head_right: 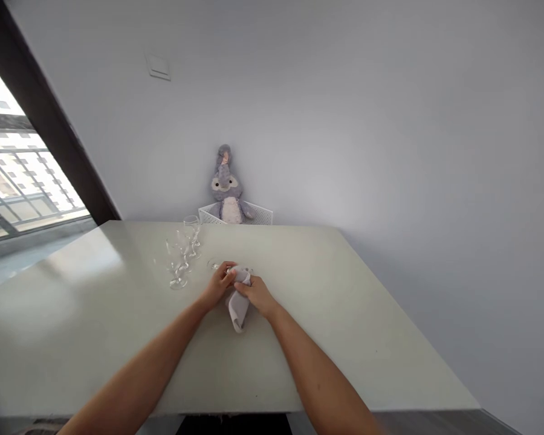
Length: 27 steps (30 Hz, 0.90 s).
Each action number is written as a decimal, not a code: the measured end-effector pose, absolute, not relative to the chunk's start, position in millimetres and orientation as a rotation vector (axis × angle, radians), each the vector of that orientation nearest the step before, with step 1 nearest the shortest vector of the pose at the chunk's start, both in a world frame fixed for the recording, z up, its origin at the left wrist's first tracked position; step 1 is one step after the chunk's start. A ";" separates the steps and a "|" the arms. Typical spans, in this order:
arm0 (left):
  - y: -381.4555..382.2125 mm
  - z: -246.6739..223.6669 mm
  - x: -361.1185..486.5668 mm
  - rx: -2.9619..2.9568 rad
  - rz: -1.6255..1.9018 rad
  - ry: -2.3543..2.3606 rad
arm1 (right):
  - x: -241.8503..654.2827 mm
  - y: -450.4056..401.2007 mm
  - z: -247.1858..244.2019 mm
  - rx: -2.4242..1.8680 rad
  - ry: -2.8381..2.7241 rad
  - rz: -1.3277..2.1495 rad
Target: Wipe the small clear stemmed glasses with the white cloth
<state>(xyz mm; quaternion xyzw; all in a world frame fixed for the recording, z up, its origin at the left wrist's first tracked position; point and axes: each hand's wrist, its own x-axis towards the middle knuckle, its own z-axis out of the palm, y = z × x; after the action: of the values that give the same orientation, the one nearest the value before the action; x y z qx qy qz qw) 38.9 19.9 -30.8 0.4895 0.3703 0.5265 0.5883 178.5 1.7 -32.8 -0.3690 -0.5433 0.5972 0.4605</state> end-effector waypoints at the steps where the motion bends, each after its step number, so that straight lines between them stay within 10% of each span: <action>1: 19.3 -30.0 38.6 1.126 1.211 0.833 | 177.4 2.7 -33.5 -0.887 -1.267 1.488; 12: 22.0 -30.7 32.4 1.223 1.121 1.035 | 164.6 -18.2 -34.4 -1.121 -1.767 0.893; 19: 17.0 -26.9 35.3 1.276 1.097 0.622 | 175.3 -9.1 -20.2 -0.912 -0.964 1.413; 27: 19.8 -29.6 33.3 1.324 1.157 0.908 | 162.9 -25.3 -24.6 -1.108 -1.494 0.920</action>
<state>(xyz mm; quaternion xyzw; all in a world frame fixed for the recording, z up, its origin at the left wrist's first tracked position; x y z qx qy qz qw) 33.3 19.8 -29.6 0.5592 0.3834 0.4886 0.5492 162.9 -25.3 -24.6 -0.4599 -0.6200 0.3816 0.5083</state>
